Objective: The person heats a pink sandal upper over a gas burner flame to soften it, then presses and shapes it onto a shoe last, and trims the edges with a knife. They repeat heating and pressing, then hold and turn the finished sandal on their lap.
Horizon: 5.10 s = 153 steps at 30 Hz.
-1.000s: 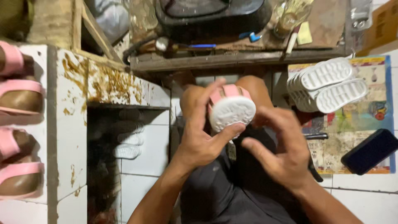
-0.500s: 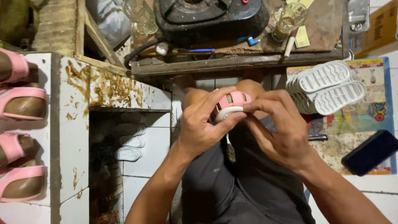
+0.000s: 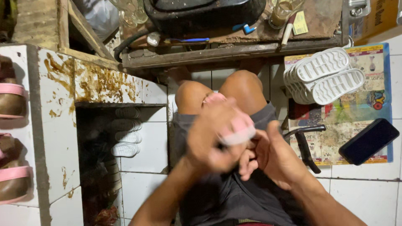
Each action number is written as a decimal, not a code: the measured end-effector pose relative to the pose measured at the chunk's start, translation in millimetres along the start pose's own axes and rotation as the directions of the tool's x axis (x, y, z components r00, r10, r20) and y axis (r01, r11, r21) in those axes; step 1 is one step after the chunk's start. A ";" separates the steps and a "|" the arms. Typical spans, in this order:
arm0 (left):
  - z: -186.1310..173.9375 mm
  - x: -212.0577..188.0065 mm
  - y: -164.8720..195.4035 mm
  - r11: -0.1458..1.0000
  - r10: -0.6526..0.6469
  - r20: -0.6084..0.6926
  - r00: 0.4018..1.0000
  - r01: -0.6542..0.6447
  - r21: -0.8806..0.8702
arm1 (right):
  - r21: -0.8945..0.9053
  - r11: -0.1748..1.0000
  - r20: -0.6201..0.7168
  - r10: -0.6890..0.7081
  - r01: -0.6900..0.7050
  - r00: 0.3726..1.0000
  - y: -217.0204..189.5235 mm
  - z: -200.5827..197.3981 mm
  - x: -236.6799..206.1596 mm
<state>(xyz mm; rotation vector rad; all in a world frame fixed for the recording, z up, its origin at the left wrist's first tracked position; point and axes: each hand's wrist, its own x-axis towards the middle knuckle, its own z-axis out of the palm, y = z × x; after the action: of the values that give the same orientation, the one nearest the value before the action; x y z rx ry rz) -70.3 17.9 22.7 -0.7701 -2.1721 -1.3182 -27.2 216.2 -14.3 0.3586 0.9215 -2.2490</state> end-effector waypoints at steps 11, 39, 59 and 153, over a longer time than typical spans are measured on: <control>-15.9 -43.2 25.6 -0.173 -0.727 0.377 0.574 0.378 -0.909 | -0.803 0.440 0.264 -0.343 0.402 0.901 4.3 28.1 -29.9; -21.6 -58.6 63.6 0.164 -0.625 0.568 0.536 0.801 -0.575 | -0.906 0.134 0.344 -0.318 0.401 0.884 -50.7 47.9 -28.1; -20.4 -47.4 61.2 0.011 -0.710 0.540 0.451 0.775 -0.632 | -0.908 0.138 0.303 -0.435 0.395 0.848 -32.0 32.4 -35.9; 6.8 -48.1 -16.5 -0.342 -0.626 0.631 0.459 0.565 -0.751 | -0.796 0.596 0.070 -0.085 0.106 0.994 -59.5 -4.7 -9.2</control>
<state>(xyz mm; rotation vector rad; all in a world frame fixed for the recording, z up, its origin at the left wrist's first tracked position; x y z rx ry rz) -47.3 7.4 -21.9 0.4237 -1.1128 -3.4941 -60.7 255.2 17.5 -0.1487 1.8498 -1.6619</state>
